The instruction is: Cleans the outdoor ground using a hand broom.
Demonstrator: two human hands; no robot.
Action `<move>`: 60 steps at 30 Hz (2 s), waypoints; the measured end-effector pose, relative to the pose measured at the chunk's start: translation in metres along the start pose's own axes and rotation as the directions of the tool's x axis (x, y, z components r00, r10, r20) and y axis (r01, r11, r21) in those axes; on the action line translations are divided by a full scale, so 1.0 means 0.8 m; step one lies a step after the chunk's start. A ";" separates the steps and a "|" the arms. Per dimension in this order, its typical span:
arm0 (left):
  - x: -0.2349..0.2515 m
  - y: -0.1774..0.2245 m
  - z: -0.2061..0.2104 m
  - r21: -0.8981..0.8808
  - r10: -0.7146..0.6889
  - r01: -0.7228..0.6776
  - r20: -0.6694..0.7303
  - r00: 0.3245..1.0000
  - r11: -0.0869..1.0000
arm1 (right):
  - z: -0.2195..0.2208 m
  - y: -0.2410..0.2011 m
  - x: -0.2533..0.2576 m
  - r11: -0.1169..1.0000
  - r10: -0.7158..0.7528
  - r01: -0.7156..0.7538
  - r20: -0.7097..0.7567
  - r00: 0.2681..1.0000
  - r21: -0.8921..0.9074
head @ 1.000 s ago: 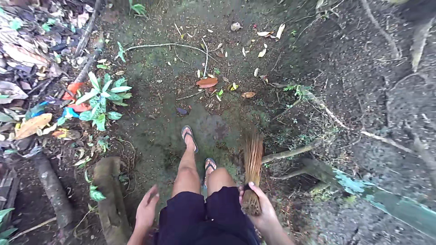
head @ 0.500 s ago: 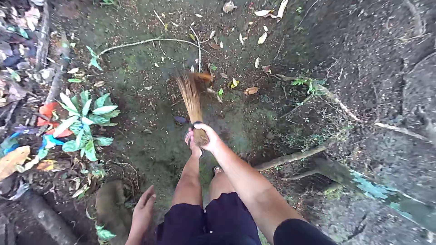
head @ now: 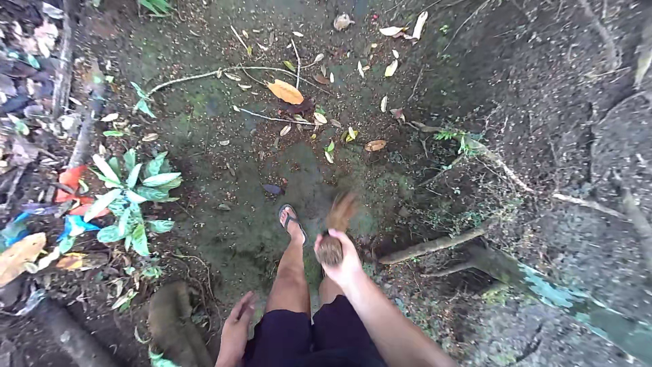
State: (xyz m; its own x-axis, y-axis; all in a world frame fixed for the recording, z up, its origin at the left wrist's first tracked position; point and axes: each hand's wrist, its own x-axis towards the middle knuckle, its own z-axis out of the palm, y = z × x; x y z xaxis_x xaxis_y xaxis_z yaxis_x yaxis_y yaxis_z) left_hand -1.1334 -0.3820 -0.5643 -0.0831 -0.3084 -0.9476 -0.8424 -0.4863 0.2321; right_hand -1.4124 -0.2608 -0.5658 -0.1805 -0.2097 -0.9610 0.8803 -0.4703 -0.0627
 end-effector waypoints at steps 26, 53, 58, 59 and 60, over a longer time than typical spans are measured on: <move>0.031 -0.002 0.019 -0.076 -0.111 0.103 -0.112 0.987 0.992 | 0.022 -0.137 0.087 0.980 -0.153 0.170 -0.157 0.976 0.103; -0.010 0.020 0.163 -0.069 -0.154 0.143 -0.207 0.966 0.987 | -0.087 -0.351 0.144 0.955 0.037 0.037 0.243 0.969 -0.294; -0.010 0.036 0.180 -0.056 -0.126 0.116 -0.216 0.968 0.992 | -0.120 -0.326 0.054 0.915 -0.095 0.113 0.065 0.993 -0.388; -0.012 0.041 0.185 -0.047 -0.107 0.098 -0.222 0.969 0.994 | -0.116 -0.316 0.062 0.904 -0.124 0.121 0.018 0.992 -0.410; -0.013 0.046 0.189 -0.039 -0.082 0.075 -0.232 0.969 0.996 | -0.106 -0.306 0.081 0.891 -0.141 0.119 -0.016 0.990 -0.437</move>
State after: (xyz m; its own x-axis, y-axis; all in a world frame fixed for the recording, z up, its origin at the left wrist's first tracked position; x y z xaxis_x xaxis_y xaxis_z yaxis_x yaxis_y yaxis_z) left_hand -1.2437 -0.2729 -0.5792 0.1125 -0.4485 -0.8866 -0.8249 -0.5396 0.1683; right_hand -1.6021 -0.0865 -0.6352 -0.2954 -0.1277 -0.9468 0.9549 -0.0696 -0.2885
